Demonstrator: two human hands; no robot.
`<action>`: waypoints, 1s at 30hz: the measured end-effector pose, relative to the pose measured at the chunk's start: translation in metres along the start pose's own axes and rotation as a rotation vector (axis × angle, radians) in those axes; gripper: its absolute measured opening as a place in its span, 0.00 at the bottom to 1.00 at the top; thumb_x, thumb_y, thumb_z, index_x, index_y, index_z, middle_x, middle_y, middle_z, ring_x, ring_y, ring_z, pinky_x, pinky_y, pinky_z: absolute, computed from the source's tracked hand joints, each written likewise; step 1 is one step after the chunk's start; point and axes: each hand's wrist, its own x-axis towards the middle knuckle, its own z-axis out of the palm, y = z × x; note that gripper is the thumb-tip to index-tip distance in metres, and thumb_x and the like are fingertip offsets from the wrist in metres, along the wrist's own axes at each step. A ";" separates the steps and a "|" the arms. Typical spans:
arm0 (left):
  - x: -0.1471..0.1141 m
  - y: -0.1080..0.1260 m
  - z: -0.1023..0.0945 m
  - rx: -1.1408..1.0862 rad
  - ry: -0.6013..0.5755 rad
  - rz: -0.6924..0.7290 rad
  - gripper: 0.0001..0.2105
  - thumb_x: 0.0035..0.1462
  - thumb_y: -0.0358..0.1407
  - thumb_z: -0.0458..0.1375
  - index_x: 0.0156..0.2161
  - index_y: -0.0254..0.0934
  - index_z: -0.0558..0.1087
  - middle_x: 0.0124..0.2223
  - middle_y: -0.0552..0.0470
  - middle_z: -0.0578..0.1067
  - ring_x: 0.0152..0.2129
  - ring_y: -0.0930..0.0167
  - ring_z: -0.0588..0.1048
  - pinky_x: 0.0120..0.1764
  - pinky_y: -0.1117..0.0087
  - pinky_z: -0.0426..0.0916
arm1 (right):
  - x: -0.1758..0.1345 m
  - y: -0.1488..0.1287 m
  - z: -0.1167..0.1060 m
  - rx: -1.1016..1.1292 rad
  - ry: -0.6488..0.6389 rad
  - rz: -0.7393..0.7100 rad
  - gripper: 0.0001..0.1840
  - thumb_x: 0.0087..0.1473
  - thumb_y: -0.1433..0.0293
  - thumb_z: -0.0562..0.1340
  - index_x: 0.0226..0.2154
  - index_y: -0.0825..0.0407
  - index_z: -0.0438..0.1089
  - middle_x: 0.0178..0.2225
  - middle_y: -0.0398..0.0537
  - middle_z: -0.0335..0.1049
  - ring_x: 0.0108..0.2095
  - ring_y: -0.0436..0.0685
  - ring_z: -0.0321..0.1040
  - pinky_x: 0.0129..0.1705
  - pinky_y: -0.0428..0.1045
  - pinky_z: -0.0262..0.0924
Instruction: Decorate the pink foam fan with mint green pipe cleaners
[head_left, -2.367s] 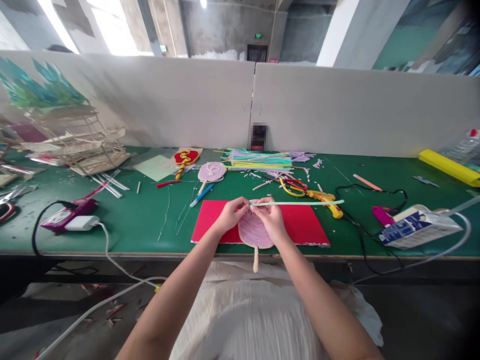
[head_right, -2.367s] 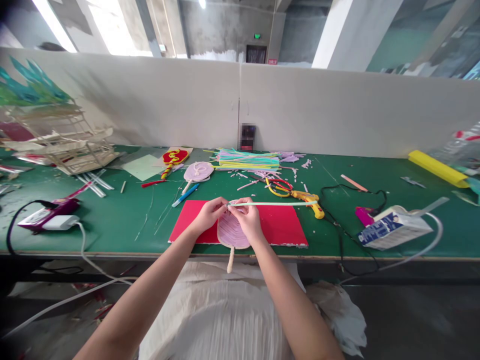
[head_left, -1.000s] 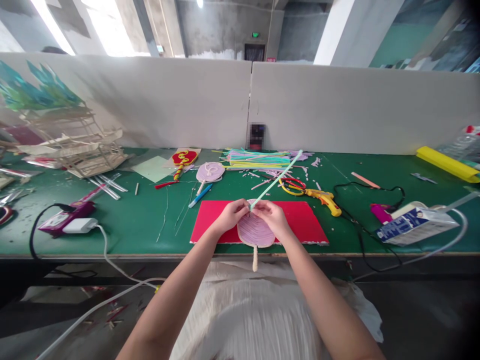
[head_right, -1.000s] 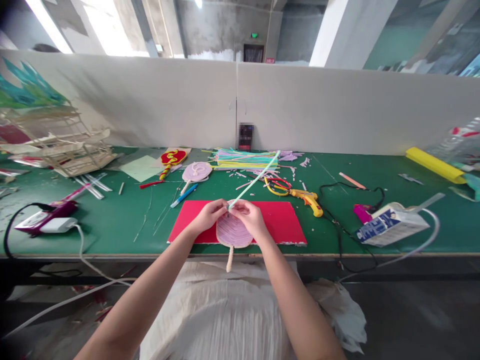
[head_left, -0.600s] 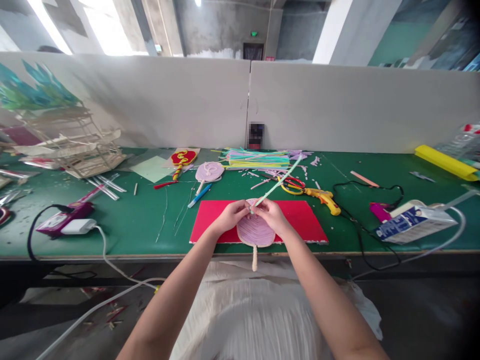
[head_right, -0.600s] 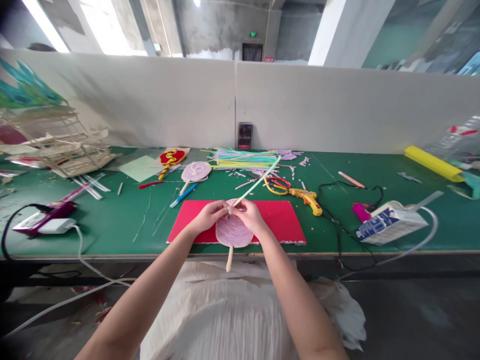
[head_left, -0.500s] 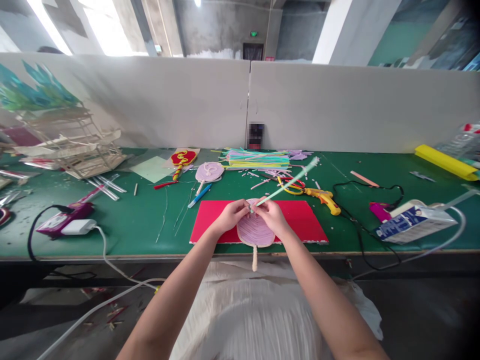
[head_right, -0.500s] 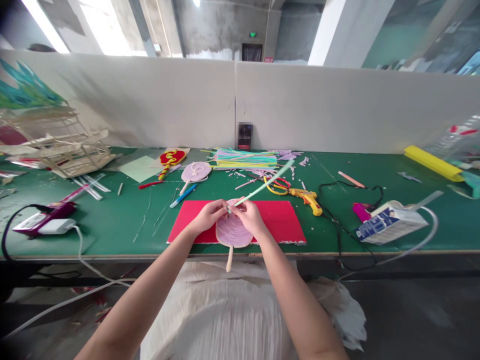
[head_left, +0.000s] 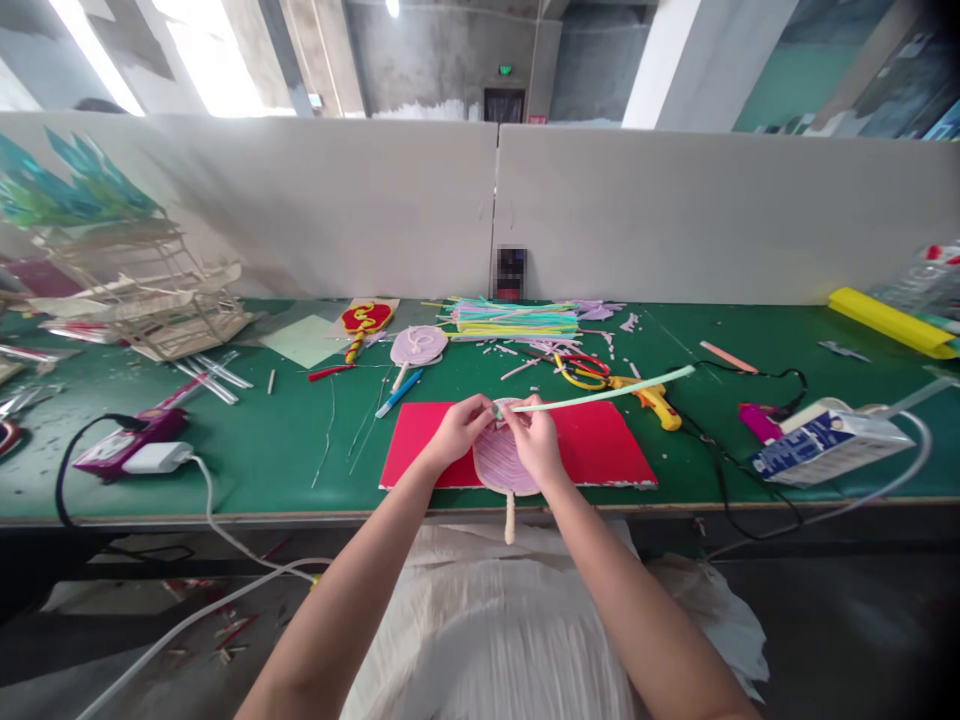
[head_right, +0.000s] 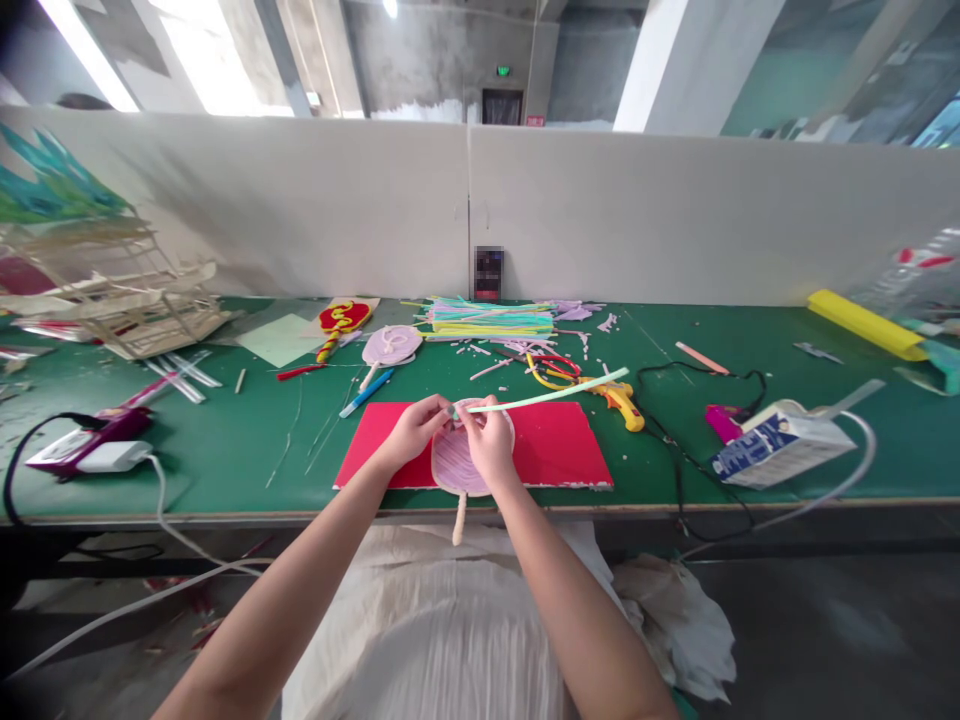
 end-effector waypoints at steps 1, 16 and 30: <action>0.000 0.000 0.000 0.000 0.006 -0.002 0.13 0.57 0.43 0.50 0.30 0.35 0.67 0.27 0.53 0.70 0.27 0.73 0.68 0.33 0.73 0.62 | -0.001 -0.001 0.001 -0.008 0.010 -0.012 0.14 0.51 0.56 0.59 0.29 0.49 0.61 0.30 0.48 0.70 0.32 0.56 0.70 0.35 0.51 0.64; 0.001 -0.003 0.001 -0.174 0.025 -0.077 0.12 0.57 0.43 0.51 0.30 0.35 0.66 0.26 0.54 0.69 0.27 0.73 0.69 0.34 0.73 0.64 | -0.008 -0.016 0.013 -0.007 0.134 0.002 0.13 0.51 0.57 0.58 0.29 0.49 0.59 0.30 0.49 0.70 0.32 0.56 0.70 0.35 0.51 0.65; 0.003 -0.009 0.000 -0.619 -0.081 -0.247 0.14 0.52 0.44 0.56 0.29 0.33 0.67 0.25 0.55 0.68 0.25 0.74 0.69 0.34 0.72 0.63 | -0.004 -0.015 0.004 0.175 -0.068 0.007 0.14 0.49 0.57 0.60 0.28 0.48 0.58 0.27 0.45 0.69 0.28 0.55 0.70 0.33 0.51 0.66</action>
